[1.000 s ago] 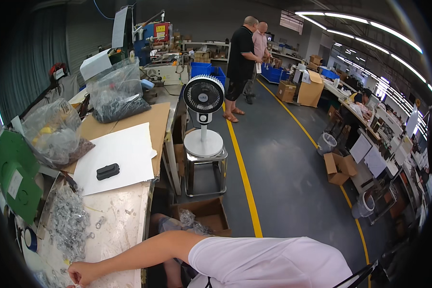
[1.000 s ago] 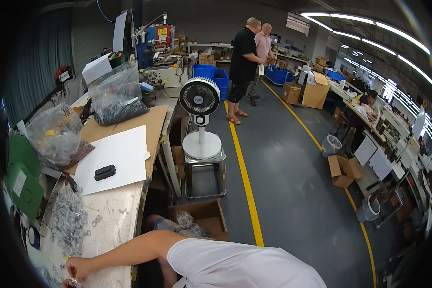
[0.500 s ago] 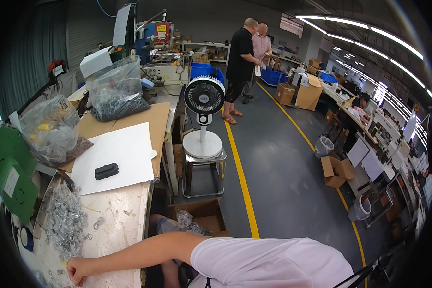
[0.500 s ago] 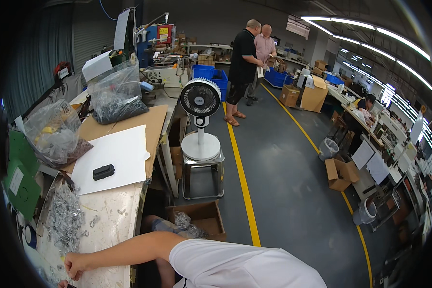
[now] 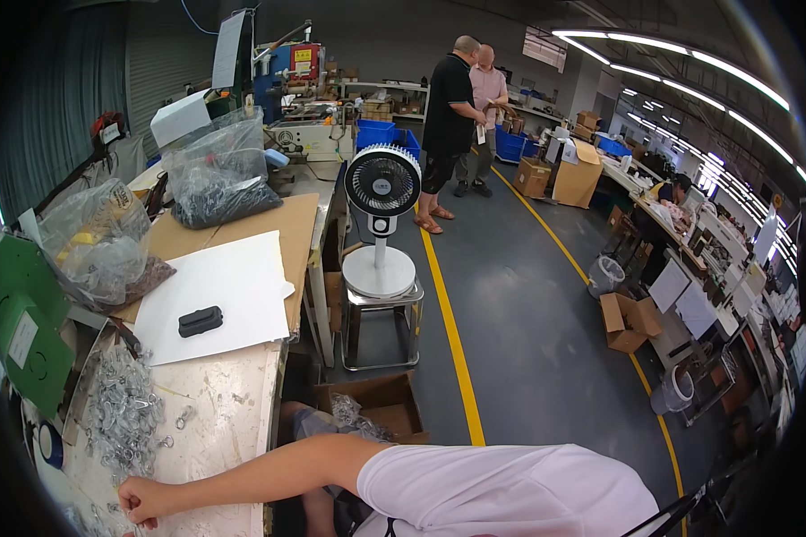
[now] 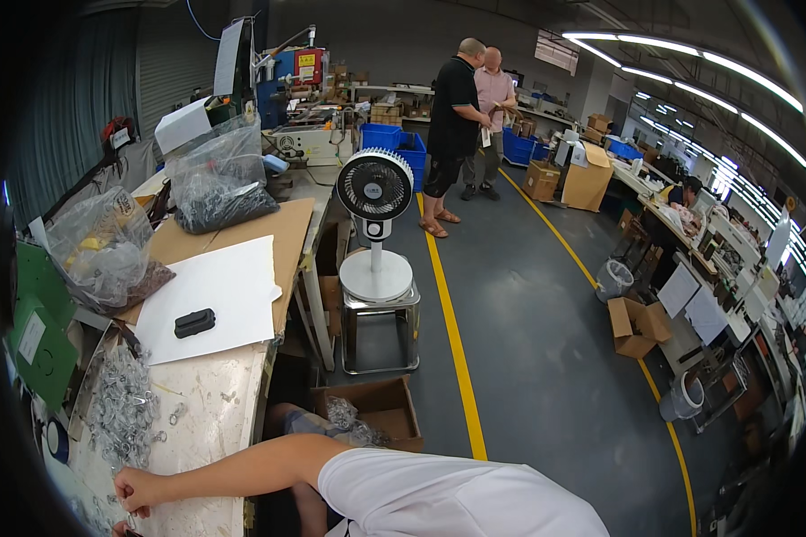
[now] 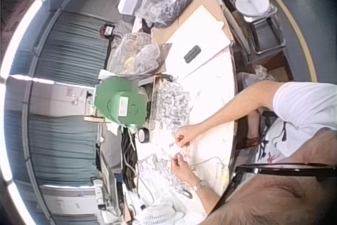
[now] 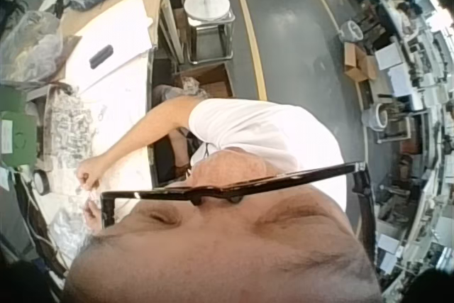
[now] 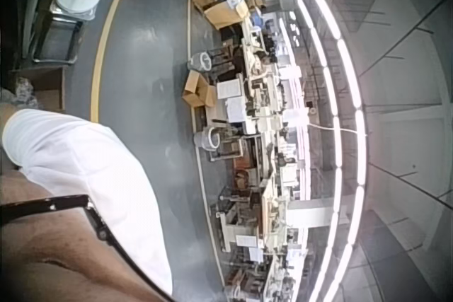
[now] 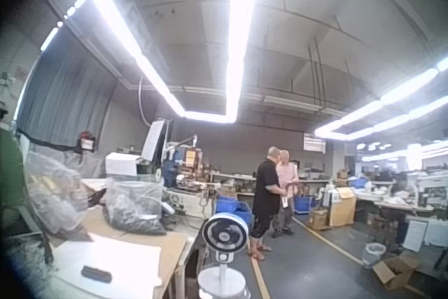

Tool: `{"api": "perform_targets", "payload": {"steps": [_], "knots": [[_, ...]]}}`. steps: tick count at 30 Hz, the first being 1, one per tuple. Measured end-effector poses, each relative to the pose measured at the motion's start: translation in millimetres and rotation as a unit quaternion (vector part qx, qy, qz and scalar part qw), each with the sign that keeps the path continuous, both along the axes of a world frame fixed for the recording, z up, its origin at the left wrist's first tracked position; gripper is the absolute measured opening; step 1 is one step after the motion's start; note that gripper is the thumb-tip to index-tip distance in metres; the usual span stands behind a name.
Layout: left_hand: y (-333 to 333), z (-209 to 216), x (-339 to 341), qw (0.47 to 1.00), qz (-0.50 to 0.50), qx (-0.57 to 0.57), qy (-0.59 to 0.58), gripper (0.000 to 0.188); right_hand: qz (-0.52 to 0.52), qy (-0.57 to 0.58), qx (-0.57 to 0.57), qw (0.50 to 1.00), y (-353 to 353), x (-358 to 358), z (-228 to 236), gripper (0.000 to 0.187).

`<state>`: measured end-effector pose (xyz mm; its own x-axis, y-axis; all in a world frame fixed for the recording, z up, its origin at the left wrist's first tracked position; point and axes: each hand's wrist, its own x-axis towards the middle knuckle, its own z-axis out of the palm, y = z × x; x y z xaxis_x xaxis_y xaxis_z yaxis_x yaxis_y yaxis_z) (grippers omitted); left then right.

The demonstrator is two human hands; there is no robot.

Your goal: The person assembles small metal rings and hardware components by hand at a workbench.

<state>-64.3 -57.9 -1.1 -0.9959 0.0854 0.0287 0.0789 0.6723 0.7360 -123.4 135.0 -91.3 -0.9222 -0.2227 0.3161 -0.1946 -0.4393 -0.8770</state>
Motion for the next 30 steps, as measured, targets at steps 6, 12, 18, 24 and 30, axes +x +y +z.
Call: {"api": "perform_targets", "payload": {"steps": [6,12,18,24,30], "knots": [[-8,0,-13,0.992,0.006,0.051,-0.112,0.048,0.044,-0.009,-0.007,0.999,0,1,2,0.017],[15,27,8,0.994,0.014,0.017,-0.105,0.047,-0.032,0.0,0.006,0.999,4,0,4,0.013],[8,5,6,0.993,-0.023,0.104,-0.05,0.038,-0.016,0.029,0.021,0.999,5,4,11,0.01],[-3,-7,-5,0.994,0.012,0.105,0.002,0.027,-0.005,0.012,0.02,1.0,2,11,15,0.011],[-8,-10,-2,0.997,0.028,0.063,0.015,0.038,0.004,0.065,0.076,0.995,-3,12,8,0.014]]}}
